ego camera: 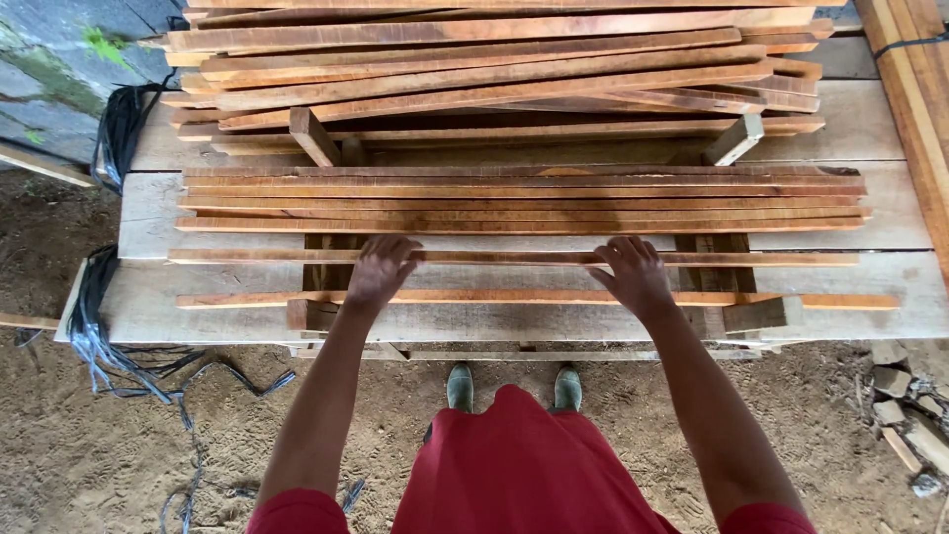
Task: Selecting individual thin wood strips from a large stack and organizing them onto a wooden sorting rack on a workbench.
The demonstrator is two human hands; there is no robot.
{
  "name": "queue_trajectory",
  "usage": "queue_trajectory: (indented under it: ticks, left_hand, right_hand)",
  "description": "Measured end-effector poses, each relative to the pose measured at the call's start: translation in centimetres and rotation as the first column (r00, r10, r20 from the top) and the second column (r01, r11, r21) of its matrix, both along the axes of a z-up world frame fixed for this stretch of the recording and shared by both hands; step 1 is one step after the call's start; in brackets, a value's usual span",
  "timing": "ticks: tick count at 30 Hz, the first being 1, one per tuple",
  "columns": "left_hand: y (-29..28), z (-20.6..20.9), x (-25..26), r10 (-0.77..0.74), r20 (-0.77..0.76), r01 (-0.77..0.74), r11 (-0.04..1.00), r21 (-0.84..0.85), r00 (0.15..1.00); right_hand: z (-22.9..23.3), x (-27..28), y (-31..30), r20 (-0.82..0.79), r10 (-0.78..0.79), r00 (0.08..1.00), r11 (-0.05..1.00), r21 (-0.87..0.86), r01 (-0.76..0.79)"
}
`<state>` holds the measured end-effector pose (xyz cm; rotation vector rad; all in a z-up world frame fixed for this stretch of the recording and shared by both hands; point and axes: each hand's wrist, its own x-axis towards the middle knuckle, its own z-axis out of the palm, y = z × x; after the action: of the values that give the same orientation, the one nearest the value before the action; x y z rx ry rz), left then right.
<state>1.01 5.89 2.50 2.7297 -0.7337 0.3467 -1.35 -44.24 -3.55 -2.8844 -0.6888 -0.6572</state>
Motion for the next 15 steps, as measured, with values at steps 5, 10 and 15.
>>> queue_trajectory:
  ticks: [5, 10, 15]
  left_hand:
    - [0.9, -0.2, 0.1, -0.094, 0.131, 0.068, 0.98, 0.187, 0.987]
    - [1.9, -2.4, 3.8, -0.065, 0.173, 0.033, 0.983, 0.183, 0.983]
    - [2.2, -0.5, 7.4, -0.132, -0.033, 0.136, 0.966, 0.22, 0.991]
  right_hand:
    - [-1.2, 0.4, -1.1, 0.098, 0.002, 0.995, 0.99, -0.138, 0.011]
    - [-4.6, 5.4, -2.5, 0.168, -0.035, 0.985, 0.992, -0.117, 0.055]
    - [7.6, 6.6, 0.4, -0.07, -0.118, 0.991, 0.951, -0.296, 0.093]
